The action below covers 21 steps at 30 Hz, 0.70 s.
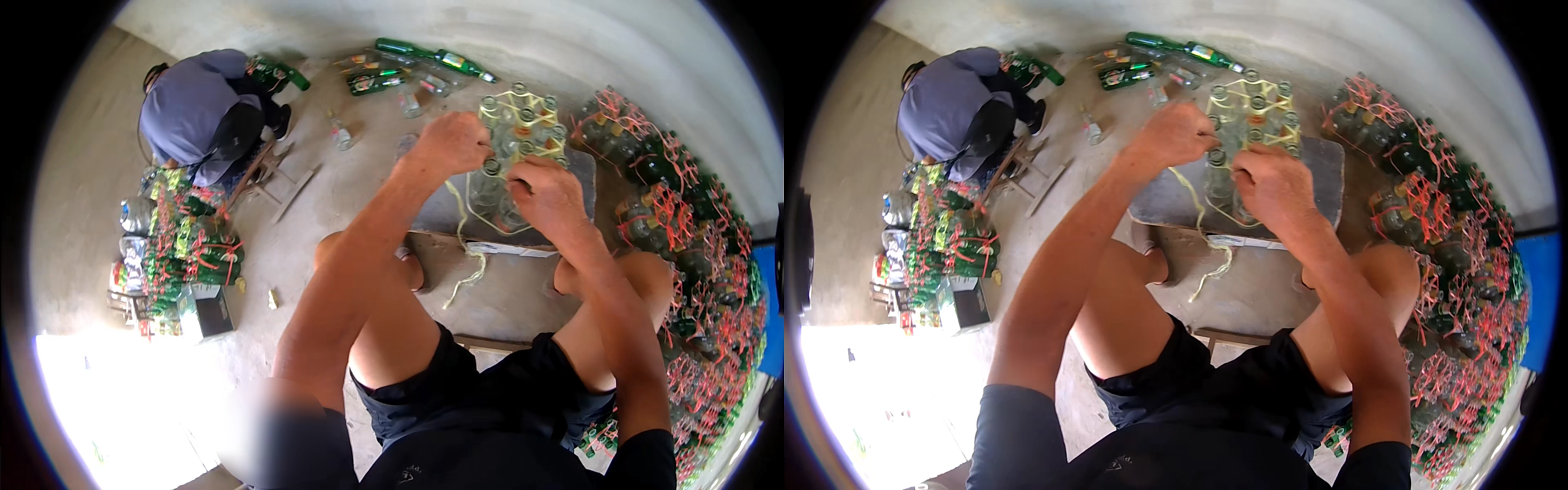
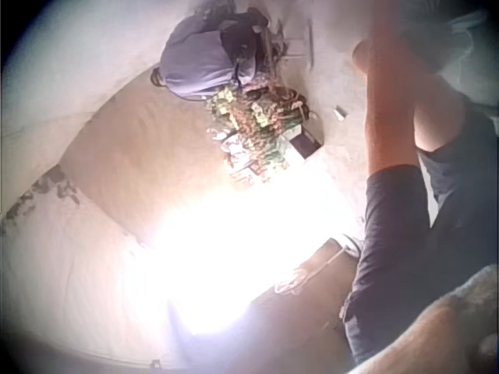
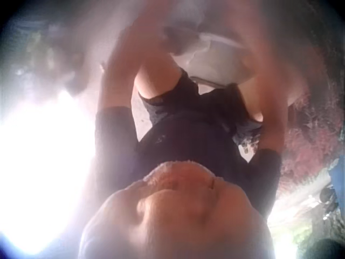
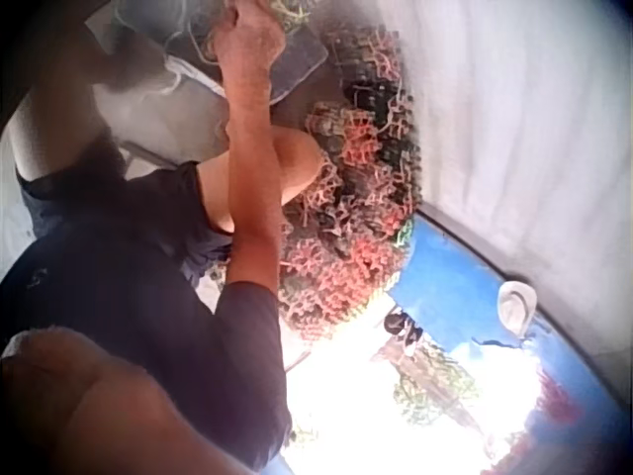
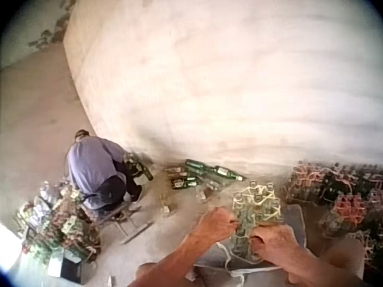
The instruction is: The person sits on the floor and ties a bundle of green glass bottles together using a yellow rope. They arrange the bottles on a small wooden board, wrap the rope around the necks, and tie knots to secure the bundle.
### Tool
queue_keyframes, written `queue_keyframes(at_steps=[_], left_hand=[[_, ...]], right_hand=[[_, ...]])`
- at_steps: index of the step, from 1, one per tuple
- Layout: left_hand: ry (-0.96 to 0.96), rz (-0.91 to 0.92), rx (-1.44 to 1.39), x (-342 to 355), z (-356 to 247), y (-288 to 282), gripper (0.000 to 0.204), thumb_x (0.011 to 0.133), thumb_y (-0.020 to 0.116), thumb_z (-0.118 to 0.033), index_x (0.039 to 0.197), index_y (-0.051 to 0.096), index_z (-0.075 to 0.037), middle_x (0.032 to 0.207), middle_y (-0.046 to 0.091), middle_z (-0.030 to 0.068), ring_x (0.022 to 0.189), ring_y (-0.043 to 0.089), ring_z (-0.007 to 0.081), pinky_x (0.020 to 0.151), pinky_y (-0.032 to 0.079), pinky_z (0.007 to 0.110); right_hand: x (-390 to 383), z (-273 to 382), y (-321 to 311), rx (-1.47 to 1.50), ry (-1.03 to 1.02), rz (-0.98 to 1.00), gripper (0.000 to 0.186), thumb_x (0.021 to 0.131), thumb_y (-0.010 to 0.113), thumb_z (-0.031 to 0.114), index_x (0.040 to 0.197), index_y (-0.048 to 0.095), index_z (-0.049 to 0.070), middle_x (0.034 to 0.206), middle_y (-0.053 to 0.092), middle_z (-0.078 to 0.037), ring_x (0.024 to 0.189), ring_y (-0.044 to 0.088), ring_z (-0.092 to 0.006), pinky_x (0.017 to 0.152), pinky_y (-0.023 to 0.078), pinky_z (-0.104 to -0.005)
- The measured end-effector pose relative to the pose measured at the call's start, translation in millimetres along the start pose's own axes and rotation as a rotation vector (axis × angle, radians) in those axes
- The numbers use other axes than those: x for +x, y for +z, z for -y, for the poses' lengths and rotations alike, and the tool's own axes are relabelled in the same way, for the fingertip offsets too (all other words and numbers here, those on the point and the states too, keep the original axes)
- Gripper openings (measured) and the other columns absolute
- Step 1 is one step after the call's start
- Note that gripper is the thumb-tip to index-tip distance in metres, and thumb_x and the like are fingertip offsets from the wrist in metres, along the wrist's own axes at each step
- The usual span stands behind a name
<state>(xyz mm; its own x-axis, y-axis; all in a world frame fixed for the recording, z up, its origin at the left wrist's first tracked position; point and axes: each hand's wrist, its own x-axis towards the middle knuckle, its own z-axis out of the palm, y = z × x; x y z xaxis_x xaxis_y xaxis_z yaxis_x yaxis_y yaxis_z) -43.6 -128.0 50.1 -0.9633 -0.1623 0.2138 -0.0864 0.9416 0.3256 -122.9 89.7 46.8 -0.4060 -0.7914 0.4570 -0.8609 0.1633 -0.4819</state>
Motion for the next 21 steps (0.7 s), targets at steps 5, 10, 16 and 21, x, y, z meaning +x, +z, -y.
queue_keyframes(at_steps=[5, 10, 16, 21], left_hand=[[-0.255, -0.206, -0.207, -25, -20, 6, 0.01, 0.081, 0.076, -0.017, 0.086, 0.082, -0.01, 0.083, 0.074, 0.0192, 0.079, 0.073, 0.0383, 0.073, 0.058, 0.044], [-0.324, -0.466, -0.376, -43, -29, 26, 0.011, 0.083, 0.074, -0.014, 0.09, 0.08, -0.007, 0.081, 0.074, 0.0183, 0.07, 0.072, 0.0347, 0.069, 0.057, 0.041], [-0.492, -0.564, -0.597, -54, -36, 45, 0.014, 0.087, 0.073, -0.012, 0.091, 0.076, 0.002, 0.07, 0.068, 0.0143, 0.061, 0.062, 0.0173, 0.06, 0.049, 0.036], [-0.476, -0.514, -0.734, -63, -33, 52, 0.017, 0.091, 0.073, -0.011, 0.097, 0.076, 0.005, 0.069, 0.061, 0.003, 0.063, 0.049, 0.0075, 0.057, 0.042, 0.031]], right_hand=[[2, 2, -4, 0.036, 0.004, 0.039, 0.007, 0.083, 0.076, 0.01, 0.085, 0.069, 0.008, 0.084, 0.067, -0.007, 0.085, 0.068, -0.0329, 0.072, 0.055, -0.0459], [3, 5, -5, 0.03, -0.001, 0.043, 0.007, 0.082, 0.076, 0.009, 0.085, 0.07, 0.008, 0.084, 0.067, -0.008, 0.084, 0.068, -0.0343, 0.072, 0.054, -0.046], [2, 5, -4, 0.015, -0.029, 0.019, 0.007, 0.082, 0.077, 0.008, 0.087, 0.071, 0.008, 0.085, 0.067, -0.01, 0.083, 0.068, -0.0354, 0.072, 0.055, -0.0461], [2, 4, -5, 0.013, -0.054, 0.015, 0.009, 0.083, 0.078, 0.008, 0.09, 0.071, 0.007, 0.085, 0.067, -0.01, 0.084, 0.068, -0.0354, 0.072, 0.055, -0.0454]])
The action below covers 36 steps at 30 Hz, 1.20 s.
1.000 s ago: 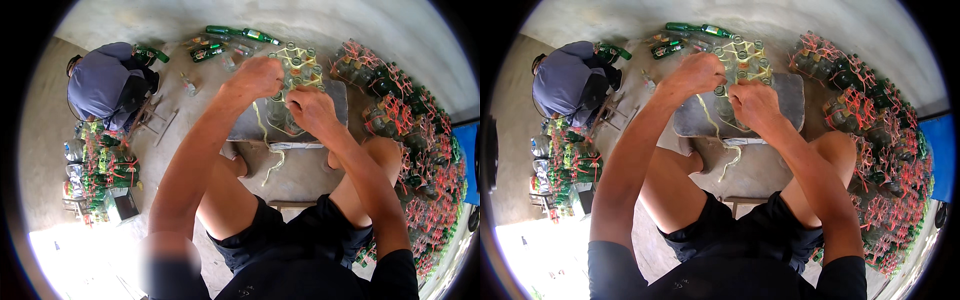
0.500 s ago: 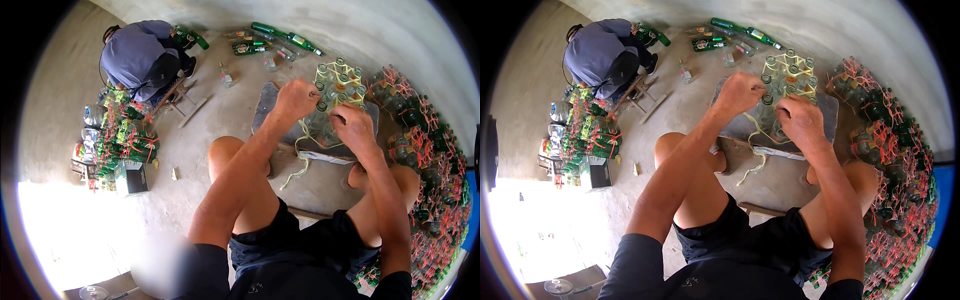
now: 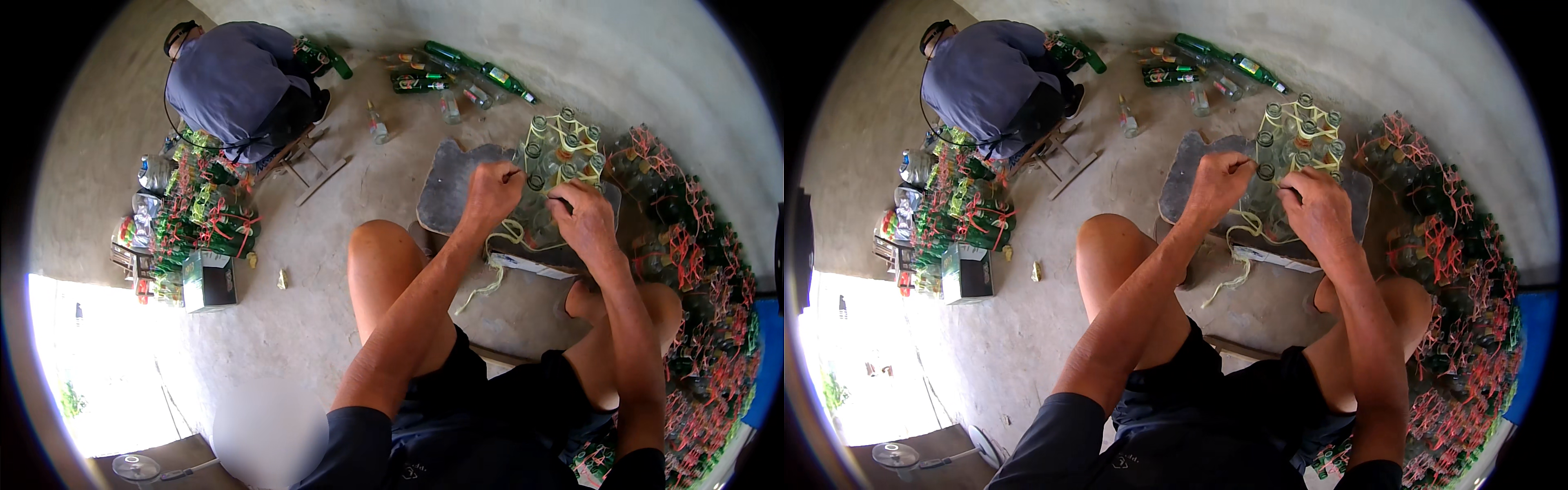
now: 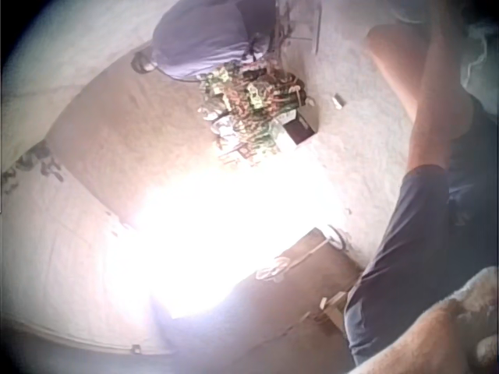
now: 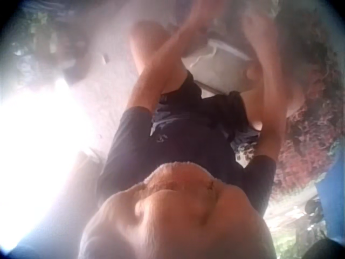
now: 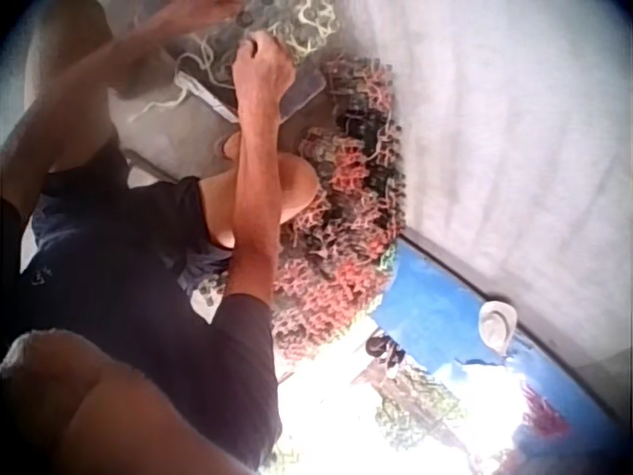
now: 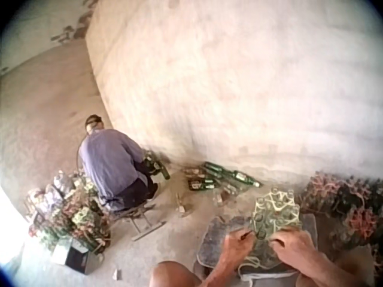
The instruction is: The person sits on the floor and ties a bundle of green glass bottles together using a yellow rope. They arrange the bottles on a small wooden board, wrap the rope around the necks, and tie knots to secure the bundle.
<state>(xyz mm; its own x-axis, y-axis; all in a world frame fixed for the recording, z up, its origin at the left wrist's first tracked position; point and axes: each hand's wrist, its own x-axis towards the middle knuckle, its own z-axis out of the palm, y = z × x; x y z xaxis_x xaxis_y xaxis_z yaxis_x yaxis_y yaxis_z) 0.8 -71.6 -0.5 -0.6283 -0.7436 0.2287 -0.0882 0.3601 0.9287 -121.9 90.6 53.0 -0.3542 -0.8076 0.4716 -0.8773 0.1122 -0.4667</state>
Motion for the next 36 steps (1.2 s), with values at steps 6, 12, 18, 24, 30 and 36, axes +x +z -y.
queue_keyframes(at_steps=[6, 12, 18, 24, 30, 36], left_hand=[[-0.077, 0.02, -0.28, -11, 3, 2, 0.016, 0.096, 0.072, -0.009, 0.1, 0.077, 0.005, 0.075, 0.06, -0.0056, 0.07, 0.047, 0.0037, 0.058, 0.039, 0.026], [-0.169, 0.042, -0.428, -13, 7, 3, 0.015, 0.098, 0.072, -0.01, 0.103, 0.079, 0.002, 0.079, 0.062, -0.007, 0.071, 0.047, 0.0019, 0.058, 0.038, 0.023], [-0.234, 0.042, -0.577, -17, 7, 6, 0.017, 0.098, 0.073, -0.011, 0.108, 0.08, 0.001, 0.08, 0.063, -0.0079, 0.068, 0.047, 0.0013, 0.057, 0.037, 0.022], [-0.262, 0.048, -0.616, -18, 13, 8, 0.017, 0.099, 0.074, -0.013, 0.108, 0.08, -0.001, 0.081, 0.063, -0.0083, 0.068, 0.048, 0.0009, 0.057, 0.036, 0.021], [-0.252, 0.059, -0.617, -18, 11, 11, 0.017, 0.099, 0.073, -0.014, 0.107, 0.08, 0.0, 0.081, 0.063, -0.008, 0.069, 0.048, 0.0012, 0.058, 0.037, 0.022], [-0.262, 0.039, -0.649, -24, 13, 0, 0.016, 0.098, 0.073, -0.011, 0.105, 0.08, 0.002, 0.081, 0.065, -0.0071, 0.071, 0.051, 0.0022, 0.062, 0.042, 0.023]], right_hand=[[0, 2, -1, 0.012, 0.007, 0.017, 0.011, 0.084, 0.079, 0.011, 0.091, 0.071, 0.007, 0.086, 0.067, -0.01, 0.084, 0.068, -0.0357, 0.073, 0.055, -0.0454], [0, 1, 1, 0.004, -0.004, 0.02, 0.012, 0.085, 0.079, 0.012, 0.092, 0.071, 0.007, 0.087, 0.067, -0.01, 0.084, 0.068, -0.0358, 0.073, 0.055, -0.0455], [1, 3, -4, 0.027, 0.011, 0.054, 0.013, 0.087, 0.079, 0.014, 0.095, 0.071, 0.008, 0.088, 0.066, -0.01, 0.084, 0.068, -0.0357, 0.072, 0.054, -0.0451], [8, 22, -30, -0.089, -0.009, 0.036, 0.023, 0.091, 0.079, 0.02, 0.107, 0.068, 0.008, 0.089, 0.064, -0.01, 0.085, 0.069, -0.0358, 0.07, 0.054, -0.047], [16, 130, -105, 0.05, -0.106, 0.024, 0.022, 0.089, 0.079, 0.015, 0.104, 0.065, 0.006, 0.088, 0.062, -0.011, 0.076, 0.067, -0.0348, 0.065, 0.053, -0.045], [1, 222, -160, 0.163, -0.418, -0.024, 0.027, 0.079, 0.084, 0.006, 0.1, 0.07, -0.002, 0.077, 0.063, -0.01, 0.058, 0.062, -0.024, 0.051, 0.05, -0.0338]])
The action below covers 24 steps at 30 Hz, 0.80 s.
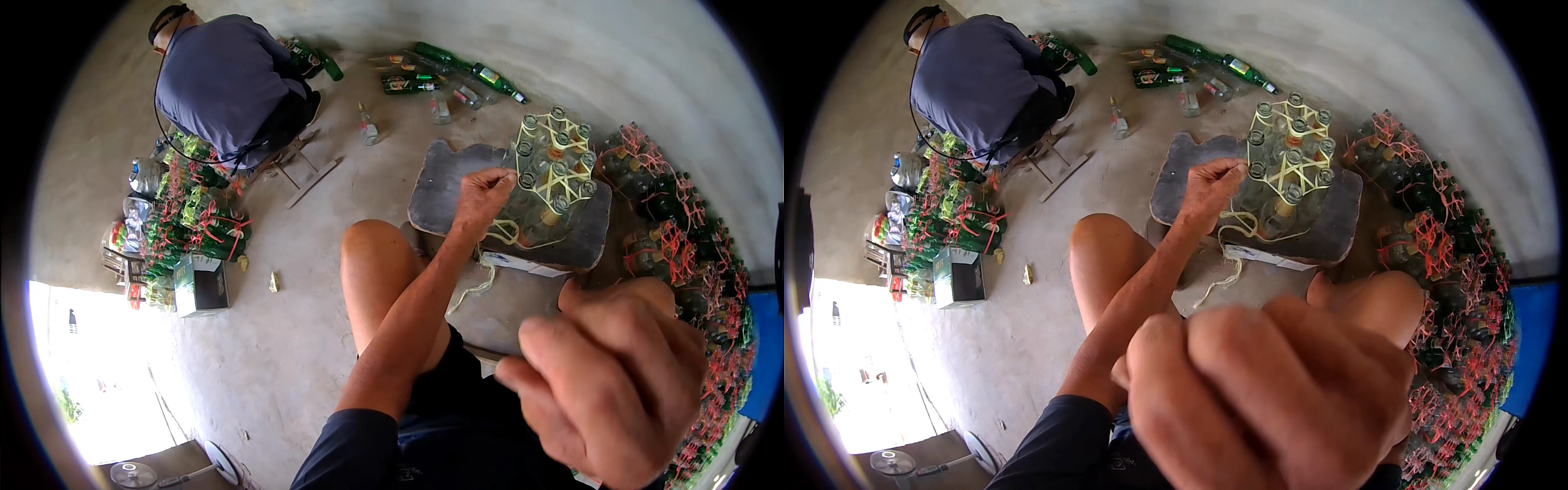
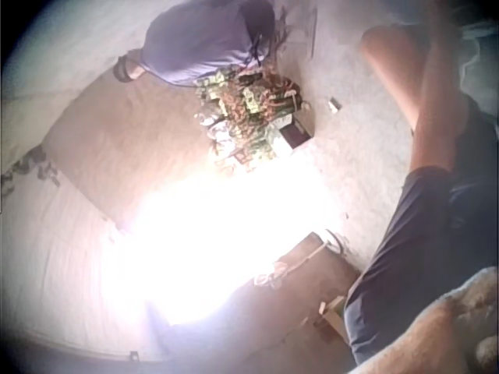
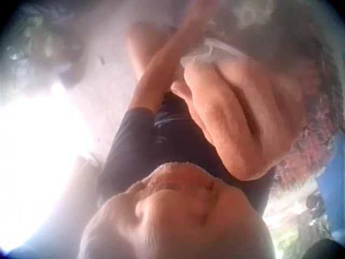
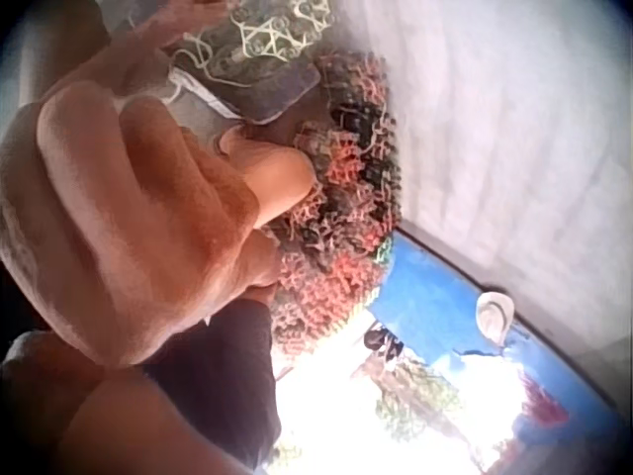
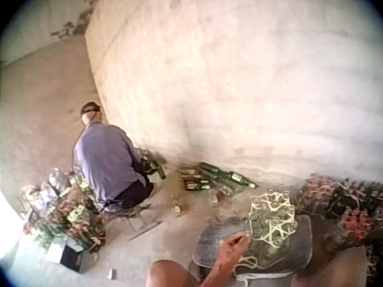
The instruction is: The person sits on the floor and ties a bundle of green glass bottles together using a yellow rope. They arrange the bottles on a small wooden board, wrap the rope around the necks, and tie knots to secure the bundle.
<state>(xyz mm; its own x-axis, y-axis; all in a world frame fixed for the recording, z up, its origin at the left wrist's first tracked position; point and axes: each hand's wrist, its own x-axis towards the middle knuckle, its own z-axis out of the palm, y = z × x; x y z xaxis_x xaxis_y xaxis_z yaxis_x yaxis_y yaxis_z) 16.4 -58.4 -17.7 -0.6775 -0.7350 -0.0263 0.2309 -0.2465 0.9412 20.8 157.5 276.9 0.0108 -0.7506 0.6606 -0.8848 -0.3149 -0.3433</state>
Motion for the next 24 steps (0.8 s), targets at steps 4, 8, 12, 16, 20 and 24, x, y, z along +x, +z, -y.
queue_keyframes(at_steps=[4, 8, 12, 16, 20, 24], left_hand=[[0.007, 0.033, 0.024, 10, 1, 16, 0.016, 0.098, 0.075, -0.014, 0.107, 0.08, -0.001, 0.077, 0.059, -0.0086, 0.065, 0.045, 0.0008, 0.054, 0.033, 0.022], [0.056, 0.004, -0.002, 9, 11, 5, 0.014, 0.097, 0.075, -0.012, 0.104, 0.08, -0.001, 0.08, 0.063, -0.0081, 0.069, 0.049, 0.0017, 0.058, 0.038, 0.023], [0.056, -0.005, -0.001, 9, 17, 2, 0.012, 0.097, 0.075, -0.01, 0.101, 0.081, -0.001, 0.081, 0.065, -0.0076, 0.072, 0.051, 0.0025, 0.062, 0.042, 0.024], [0.062, -0.012, 0.002, 9, 12, 6, 0.013, 0.096, 0.075, -0.011, 0.101, 0.081, 0.0, 0.079, 0.064, -0.008, 0.071, 0.051, 0.002, 0.061, 0.041, 0.024], [0.087, -0.028, 0.038, 10, 13, 8, 0.014, 0.097, 0.075, -0.012, 0.101, 0.081, 0.0, 0.078, 0.063, -0.0086, 0.07, 0.05, 0.0017, 0.06, 0.041, 0.024], [0.117, -0.02, 0.002, 13, 18, 5, 0.014, 0.096, 0.075, -0.011, 0.1, 0.081, 0.001, 0.08, 0.065, -0.0078, 0.072, 0.052, 0.002, 0.061, 0.043, 0.024]], right_hand=[[-14, 30, 16, -0.016, 0.045, -0.288, 0.021, 0.082, 0.082, 0.005, 0.099, 0.07, 0.003, 0.078, 0.063, -0.006, 0.056, 0.059, -0.0172, 0.047, 0.046, -0.0291], [-17, 45, 20, 0.031, 0.033, -0.221, 0.024, 0.078, 0.084, 0.002, 0.097, 0.071, 0.005, 0.076, 0.062, -0.003, 0.056, 0.057, -0.015, 0.044, 0.042, -0.0247], [-14, 53, 11, 0.086, 0.035, -0.027, 0.021, 0.076, 0.083, 0.002, 0.092, 0.07, 0.005, 0.074, 0.06, -0.001, 0.055, 0.055, -0.0144, 0.044, 0.042, -0.0238], [-16, 60, 34, 0.087, -0.043, -0.138, 0.016, 0.076, 0.079, 0.001, 0.087, 0.069, 0.006, 0.071, 0.056, -0.001, 0.053, 0.052, -0.0141, 0.045, 0.042, -0.0239], [-1, 61, 22, 0.013, -0.101, -0.005, 0.011, 0.079, 0.075, 0.001, 0.085, 0.067, 0.005, 0.071, 0.053, -0.002, 0.053, 0.052, -0.0145, 0.046, 0.044, -0.0248], [3, 54, 10, -0.194, -0.212, 0.285, 0.007, 0.086, 0.072, 0.001, 0.087, 0.068, 0.006, 0.075, 0.053, -0.003, 0.057, 0.054, -0.0144, 0.049, 0.046, -0.0252]])
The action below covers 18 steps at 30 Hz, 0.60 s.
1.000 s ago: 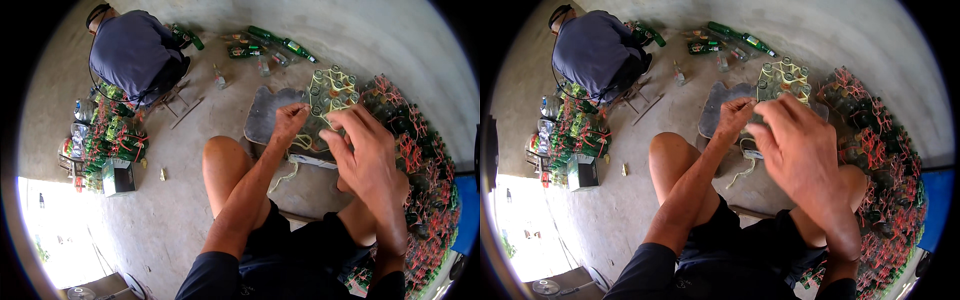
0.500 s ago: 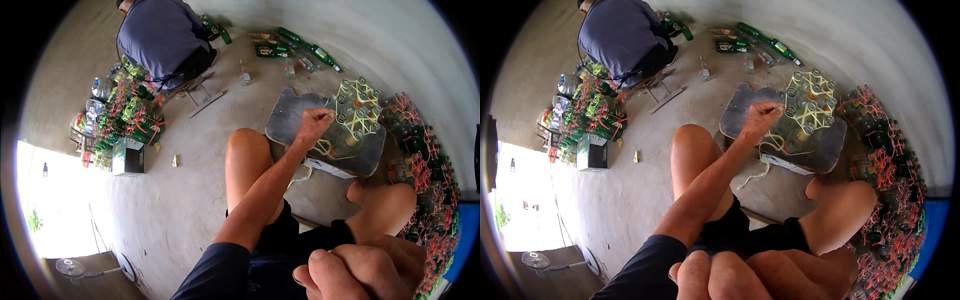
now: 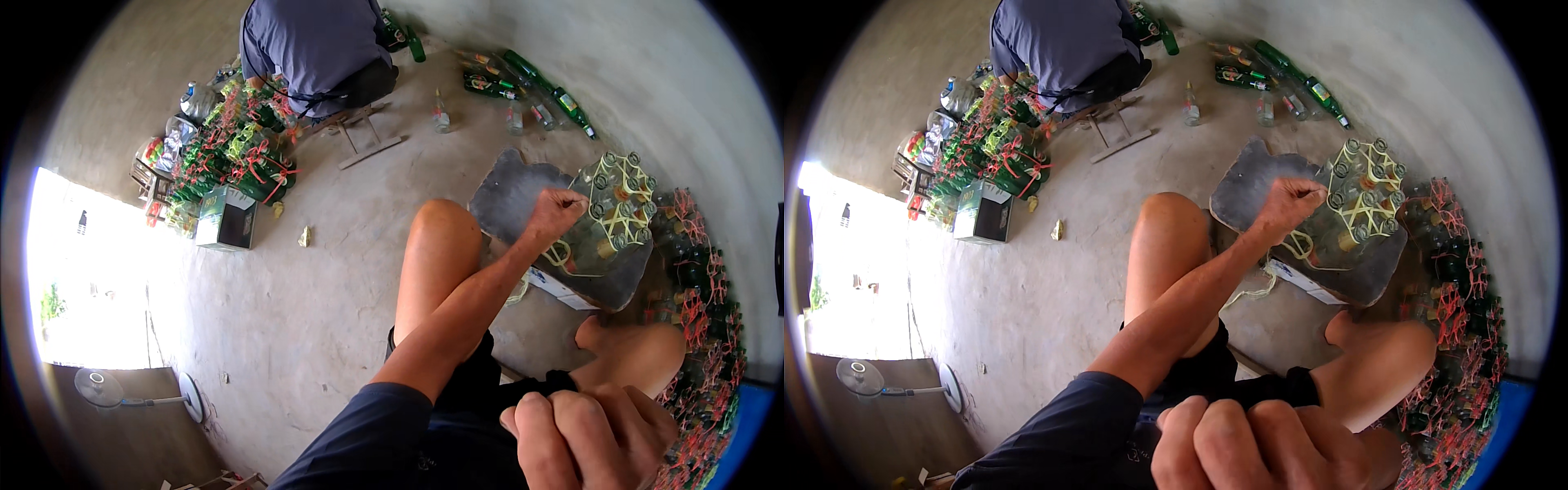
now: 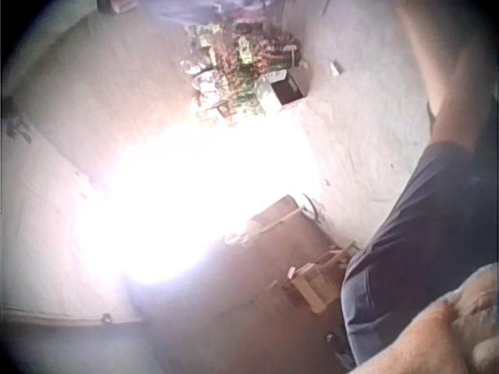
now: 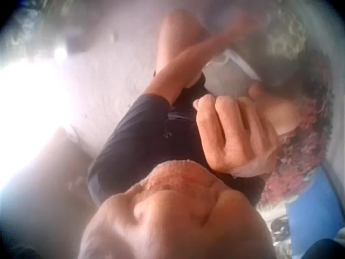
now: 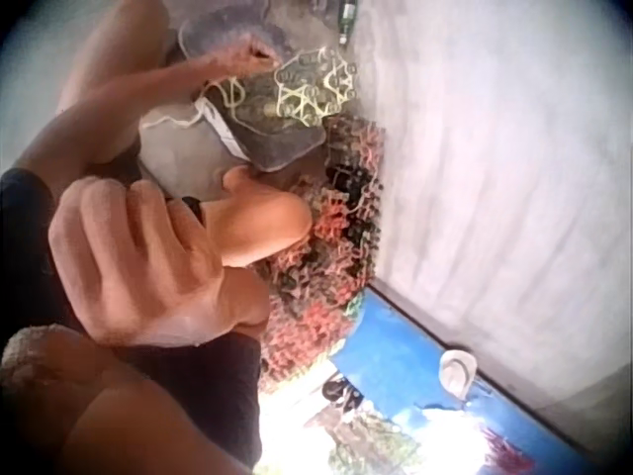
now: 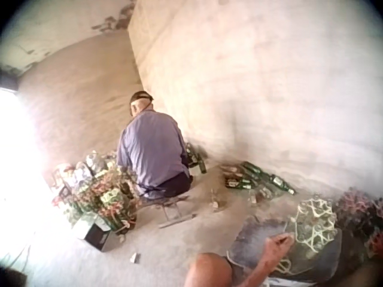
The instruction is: The person sits on the floor and ties a bundle of green glass bottles together using a yellow rope. They arrange the bottles on a small wooden board, wrap the rope around the necks, and tie knots to secure the bundle.
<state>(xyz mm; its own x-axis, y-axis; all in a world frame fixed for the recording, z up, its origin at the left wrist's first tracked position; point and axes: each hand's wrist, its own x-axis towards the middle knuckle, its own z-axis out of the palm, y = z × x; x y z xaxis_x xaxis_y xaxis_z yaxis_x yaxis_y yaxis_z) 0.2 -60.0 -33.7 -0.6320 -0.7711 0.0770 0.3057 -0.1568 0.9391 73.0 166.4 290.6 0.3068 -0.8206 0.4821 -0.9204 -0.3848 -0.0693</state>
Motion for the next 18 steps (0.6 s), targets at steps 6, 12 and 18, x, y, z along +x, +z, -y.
queue_keyframes(at_steps=[6, 12, 18], left_hand=[[0.007, -0.029, 0.065, -1, 8, -2, 0.015, 0.095, 0.075, -0.011, 0.101, 0.081, 0.002, 0.082, 0.069, -0.0043, 0.075, 0.057, 0.0041, 0.066, 0.049, 0.026], [-0.001, -0.03, 0.09, 1, 0, 1, 0.017, 0.094, 0.075, -0.012, 0.1, 0.08, 0.004, 0.083, 0.072, -0.0024, 0.076, 0.06, 0.0052, 0.068, 0.052, 0.028], [0.027, -0.062, 0.101, 0, 4, 1, 0.016, 0.094, 0.075, -0.011, 0.099, 0.08, 0.004, 0.079, 0.071, -0.0024, 0.074, 0.059, 0.0048, 0.065, 0.051, 0.028]], right_hand=[[-21, -50, 45, -0.01, 0.297, 0.129, 0.018, 0.085, 0.078, 0.011, 0.091, 0.063, 0.003, 0.078, 0.063, -0.011, 0.07, 0.067, -0.028, 0.056, 0.047, -0.041], [-92, -174, 122, -0.002, 0.714, 0.146, 0.024, 0.091, 0.078, 0.019, 0.106, 0.065, 0.005, 0.075, 0.067, -0.017, 0.074, 0.066, -0.04, 0.068, 0.05, -0.049], [-119, -195, 161, 0.031, 0.782, 0.103, 0.028, 0.093, 0.078, 0.02, 0.111, 0.064, 0.004, 0.074, 0.066, -0.018, 0.072, 0.065, -0.0402, 0.066, 0.049, -0.0502]])
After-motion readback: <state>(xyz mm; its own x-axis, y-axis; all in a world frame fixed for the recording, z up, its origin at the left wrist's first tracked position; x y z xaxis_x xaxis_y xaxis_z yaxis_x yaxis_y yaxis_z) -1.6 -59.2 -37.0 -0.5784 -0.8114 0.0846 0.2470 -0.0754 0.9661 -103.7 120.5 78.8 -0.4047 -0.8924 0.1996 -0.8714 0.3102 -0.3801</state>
